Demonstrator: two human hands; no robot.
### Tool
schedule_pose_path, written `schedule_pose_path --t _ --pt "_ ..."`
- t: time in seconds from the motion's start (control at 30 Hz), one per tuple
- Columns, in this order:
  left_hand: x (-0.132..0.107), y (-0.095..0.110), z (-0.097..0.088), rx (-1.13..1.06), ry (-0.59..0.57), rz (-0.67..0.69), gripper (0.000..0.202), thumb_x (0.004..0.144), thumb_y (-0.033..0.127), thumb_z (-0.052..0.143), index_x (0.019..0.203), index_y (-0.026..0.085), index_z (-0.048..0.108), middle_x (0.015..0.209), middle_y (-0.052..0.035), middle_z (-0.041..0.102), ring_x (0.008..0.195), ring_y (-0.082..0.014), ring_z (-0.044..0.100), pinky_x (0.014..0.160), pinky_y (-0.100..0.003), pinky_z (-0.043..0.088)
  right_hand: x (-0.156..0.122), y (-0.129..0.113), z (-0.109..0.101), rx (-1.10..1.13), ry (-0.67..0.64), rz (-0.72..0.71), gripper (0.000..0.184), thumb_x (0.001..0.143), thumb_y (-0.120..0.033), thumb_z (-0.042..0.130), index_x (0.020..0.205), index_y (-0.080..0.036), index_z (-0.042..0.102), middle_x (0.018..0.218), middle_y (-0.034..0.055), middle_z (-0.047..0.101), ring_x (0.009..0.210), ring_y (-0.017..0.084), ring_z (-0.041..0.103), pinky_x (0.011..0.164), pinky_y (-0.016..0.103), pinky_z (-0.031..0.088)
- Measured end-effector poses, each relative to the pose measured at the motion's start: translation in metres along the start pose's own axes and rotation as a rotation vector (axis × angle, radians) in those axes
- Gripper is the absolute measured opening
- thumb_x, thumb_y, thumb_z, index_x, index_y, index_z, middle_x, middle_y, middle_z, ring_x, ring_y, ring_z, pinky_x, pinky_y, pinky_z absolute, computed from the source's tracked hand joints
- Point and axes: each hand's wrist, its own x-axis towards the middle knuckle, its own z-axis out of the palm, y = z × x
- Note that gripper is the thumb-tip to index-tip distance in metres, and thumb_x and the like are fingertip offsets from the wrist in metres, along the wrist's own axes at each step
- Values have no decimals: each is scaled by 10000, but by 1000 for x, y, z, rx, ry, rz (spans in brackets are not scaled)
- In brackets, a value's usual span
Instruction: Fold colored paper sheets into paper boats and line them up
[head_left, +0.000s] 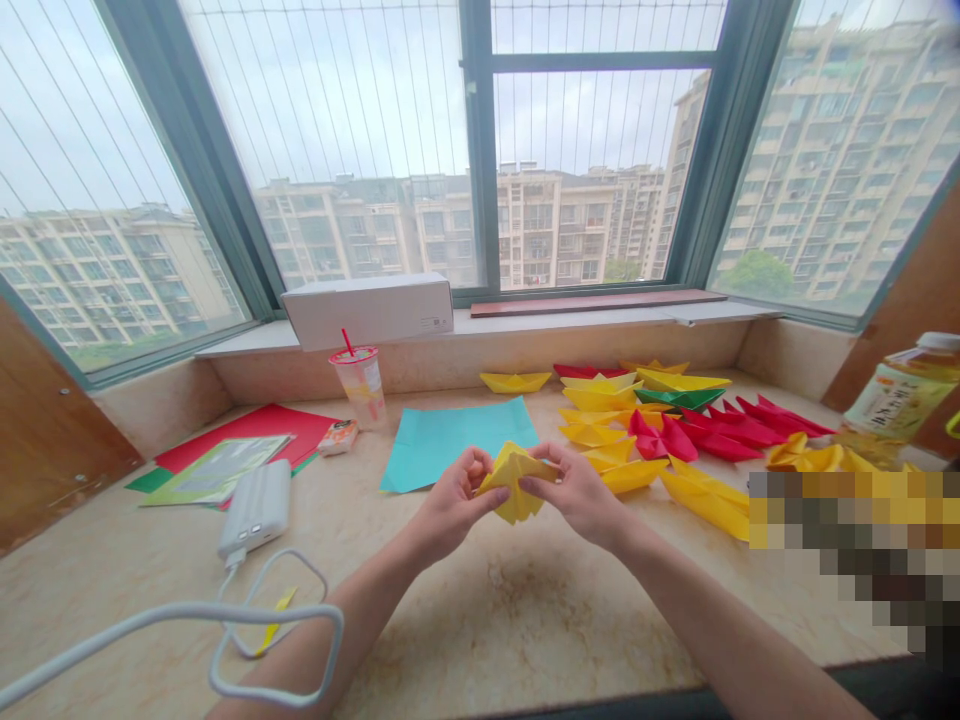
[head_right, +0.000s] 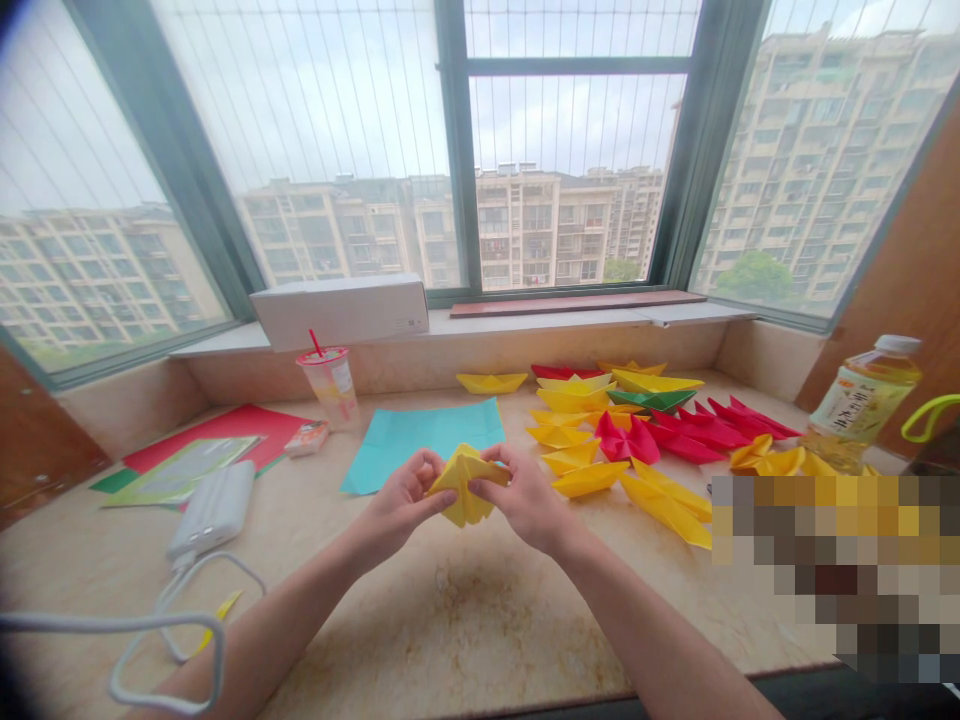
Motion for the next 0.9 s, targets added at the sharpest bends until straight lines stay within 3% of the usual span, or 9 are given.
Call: schedule_pose_path --t 0.2,0.47,0.57,0.67,0.8,0.9 --pt "-2 1 1 87 26 5 545 783 349 765 1243 195 518 1116 -103 680 990 -244 656 836 -361 521 -1 2 10 72 70 -80 431 760 -301 757 1128 -240 540 993 27 695 895 199 670 748 313 532" --pt "-1 5 6 132 113 -24 363 840 440 677 997 112 673 886 -92 732 765 -202 671 673 -276 502 -6 -1 17 88 14 -42 416 790 -283 732 1178 -251 583 976 21 728 827 182 688 700 281 541" --pt "2 6 5 81 190 -52 395 794 449 719 988 109 668 878 -86 730 778 -195 669 685 -262 498 -8 -2 16 -36 -4 -130 347 899 -281 592 1246 -258 587 1029 39 720 792 165 679 651 269 537" --pt "3 7 0 -1 297 -102 577 747 455 755 1188 126 580 828 -55 719 736 -182 668 659 -256 502 -11 -3 12 -173 -53 -290 336 926 -164 444 1163 -257 664 1234 67 655 937 181 673 709 293 557" --pt "4 4 -7 -28 314 -163 668 777 441 720 1327 169 454 796 -28 698 620 -141 634 580 -232 487 -13 -1 7 -346 -158 -418 380 876 -63 460 1084 -270 703 1362 63 564 1120 191 614 929 360 510" --pt "3 3 -6 49 296 -170 595 804 460 682 1293 189 480 959 -67 685 688 -145 646 602 -247 516 -11 0 6 -434 -187 -446 319 926 -128 493 1128 -285 683 1309 69 580 1161 192 585 962 355 480"
